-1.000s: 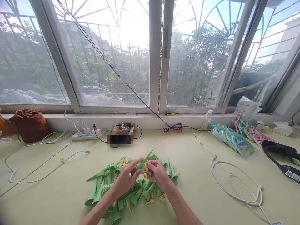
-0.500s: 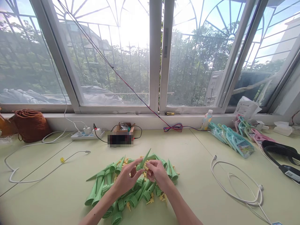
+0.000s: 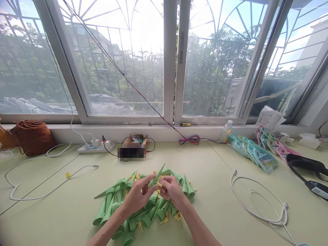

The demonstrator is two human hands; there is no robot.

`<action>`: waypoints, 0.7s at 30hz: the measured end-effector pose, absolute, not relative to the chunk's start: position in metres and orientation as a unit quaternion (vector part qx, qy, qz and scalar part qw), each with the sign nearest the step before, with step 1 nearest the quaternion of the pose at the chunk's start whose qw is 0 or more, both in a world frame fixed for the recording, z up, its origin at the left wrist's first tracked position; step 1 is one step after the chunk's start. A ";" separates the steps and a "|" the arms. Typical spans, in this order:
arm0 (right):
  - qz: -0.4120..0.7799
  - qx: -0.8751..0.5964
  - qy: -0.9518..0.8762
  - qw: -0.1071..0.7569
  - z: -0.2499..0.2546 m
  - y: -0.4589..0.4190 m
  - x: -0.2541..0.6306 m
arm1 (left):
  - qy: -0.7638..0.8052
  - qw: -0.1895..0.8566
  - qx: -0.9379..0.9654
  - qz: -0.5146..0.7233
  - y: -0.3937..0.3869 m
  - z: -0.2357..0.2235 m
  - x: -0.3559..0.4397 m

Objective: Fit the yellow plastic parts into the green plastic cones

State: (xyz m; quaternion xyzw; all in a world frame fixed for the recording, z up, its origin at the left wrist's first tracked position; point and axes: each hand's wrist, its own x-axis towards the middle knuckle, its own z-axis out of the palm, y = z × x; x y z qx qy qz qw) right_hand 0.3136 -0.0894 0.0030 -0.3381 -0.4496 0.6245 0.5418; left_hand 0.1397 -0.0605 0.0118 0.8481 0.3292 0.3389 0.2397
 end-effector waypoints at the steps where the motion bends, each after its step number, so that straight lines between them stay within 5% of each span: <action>1: 0.624 -0.339 -0.449 0.542 0.003 -0.090 0.313 | 0.331 0.239 0.849 0.337 -0.061 0.012 0.140; 21: 0.622 -0.349 -0.446 0.541 0.007 -0.091 0.312 | 0.337 0.225 0.851 0.333 -0.060 0.010 0.140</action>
